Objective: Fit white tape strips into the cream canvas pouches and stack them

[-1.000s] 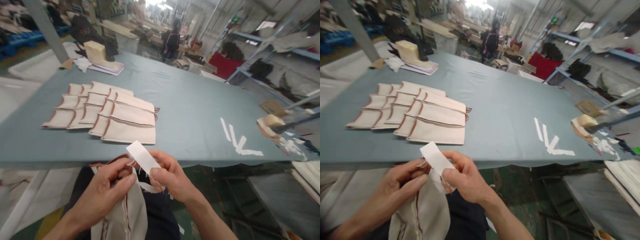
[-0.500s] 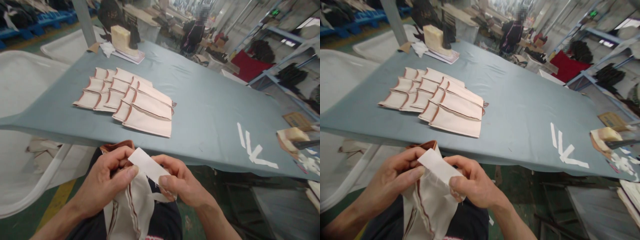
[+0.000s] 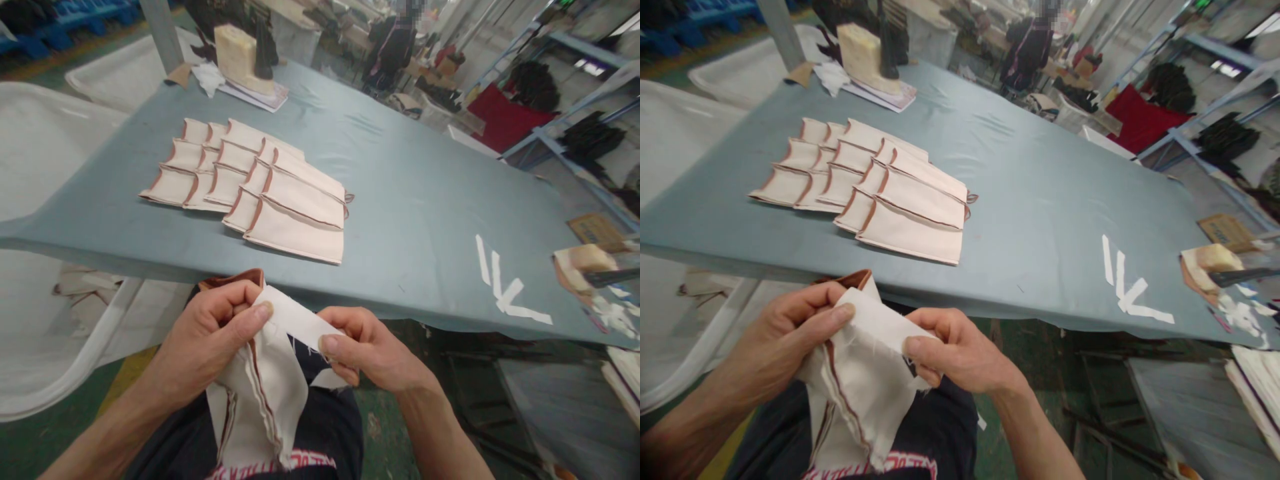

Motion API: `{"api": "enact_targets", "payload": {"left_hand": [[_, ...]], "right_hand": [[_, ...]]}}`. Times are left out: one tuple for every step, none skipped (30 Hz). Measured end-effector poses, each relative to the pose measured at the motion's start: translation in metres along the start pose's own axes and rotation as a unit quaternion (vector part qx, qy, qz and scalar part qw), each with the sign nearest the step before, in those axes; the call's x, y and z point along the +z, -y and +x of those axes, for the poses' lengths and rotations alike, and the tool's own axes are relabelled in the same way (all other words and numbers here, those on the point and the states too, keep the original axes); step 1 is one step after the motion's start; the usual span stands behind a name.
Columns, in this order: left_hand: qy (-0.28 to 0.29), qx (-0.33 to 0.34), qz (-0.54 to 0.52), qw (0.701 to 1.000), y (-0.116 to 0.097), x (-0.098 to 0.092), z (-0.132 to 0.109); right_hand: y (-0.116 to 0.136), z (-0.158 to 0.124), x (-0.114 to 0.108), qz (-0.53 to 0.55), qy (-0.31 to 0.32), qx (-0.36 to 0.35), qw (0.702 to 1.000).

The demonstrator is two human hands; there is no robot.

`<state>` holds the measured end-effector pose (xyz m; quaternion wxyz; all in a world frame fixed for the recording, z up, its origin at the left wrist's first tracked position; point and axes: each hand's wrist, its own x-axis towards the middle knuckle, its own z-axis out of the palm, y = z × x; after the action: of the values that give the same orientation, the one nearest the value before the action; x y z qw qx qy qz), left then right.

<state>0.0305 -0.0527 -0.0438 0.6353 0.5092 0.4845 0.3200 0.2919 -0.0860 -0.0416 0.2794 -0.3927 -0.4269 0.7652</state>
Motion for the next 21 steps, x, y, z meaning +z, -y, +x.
{"api": "enact_targets", "payload": {"left_hand": [[0.007,0.019,0.011,1.0,-0.001,0.0,0.0],[0.014,0.04,0.026,0.999,-0.003,0.0,0.001],[0.018,0.058,0.045,0.997,-0.004,0.0,0.001],[0.017,0.07,0.068,0.995,-0.007,0.001,0.001],[0.012,0.082,0.092,0.992,-0.009,0.002,0.001],[0.006,0.095,0.115,0.989,-0.01,0.004,0.0],[0.002,0.108,0.135,0.985,-0.011,0.005,-0.001],[0.0,0.121,0.152,0.981,-0.012,0.006,-0.002],[-0.002,0.132,0.165,0.977,-0.012,0.007,-0.003],[-0.004,0.138,0.179,0.974,-0.013,0.008,-0.003],[-0.002,0.137,0.195,0.971,-0.013,0.009,-0.004],[-0.001,0.137,0.21,0.968,-0.014,0.009,-0.005],[-0.003,0.138,0.224,0.965,-0.015,0.009,-0.005],[-0.006,0.14,0.236,0.961,-0.017,0.009,-0.006],[-0.011,0.146,0.246,0.958,-0.019,0.008,-0.007],[-0.018,0.158,0.252,0.955,-0.021,0.008,-0.008],[-0.027,0.171,0.255,0.951,-0.022,0.009,-0.009],[-0.036,0.182,0.258,0.948,-0.023,0.009,-0.011],[-0.041,0.19,0.26,0.946,-0.023,0.009,-0.012],[-0.043,0.196,0.262,0.944,-0.022,0.008,-0.014],[-0.042,0.198,0.265,0.943,-0.021,0.007,-0.015]], "right_hand": [[-0.001,-0.002,-0.004,-0.021,-0.002,0.009,1.0],[-0.002,-0.004,-0.008,-0.057,-0.01,0.017,0.998],[-0.002,-0.005,-0.013,-0.109,-0.036,0.014,0.993],[-0.003,-0.006,-0.016,-0.172,-0.076,-0.004,0.982],[-0.002,-0.006,-0.018,-0.236,-0.125,-0.039,0.963],[-0.001,-0.005,-0.018,-0.288,-0.17,-0.086,0.938],[0.0,-0.004,-0.017,-0.321,-0.204,-0.139,0.915],[0.003,-0.002,-0.013,-0.333,-0.219,-0.191,0.897],[0.005,0.002,-0.009,-0.328,-0.216,-0.238,0.888],[0.008,0.006,-0.003,-0.317,-0.199,-0.274,0.886],[0.011,0.012,0.003,-0.305,-0.181,-0.298,0.886],[0.013,0.018,0.008,-0.294,-0.166,-0.309,0.889],[0.013,0.024,0.014,-0.283,-0.156,-0.309,0.895],[0.013,0.03,0.018,-0.271,-0.149,-0.301,0.902],[0.011,0.035,0.021,-0.256,-0.146,-0.288,0.911],[0.007,0.04,0.024,-0.238,-0.146,-0.273,0.921],[0.004,0.043,0.026,-0.22,-0.147,-0.259,0.929],[0.0,0.046,0.028,-0.202,-0.148,-0.244,0.937],[-0.003,0.047,0.03,-0.184,-0.15,-0.228,0.944],[-0.006,0.047,0.031,-0.168,-0.152,-0.216,0.95],[-0.008,0.047,0.033,-0.156,-0.154,-0.208,0.953]]}}
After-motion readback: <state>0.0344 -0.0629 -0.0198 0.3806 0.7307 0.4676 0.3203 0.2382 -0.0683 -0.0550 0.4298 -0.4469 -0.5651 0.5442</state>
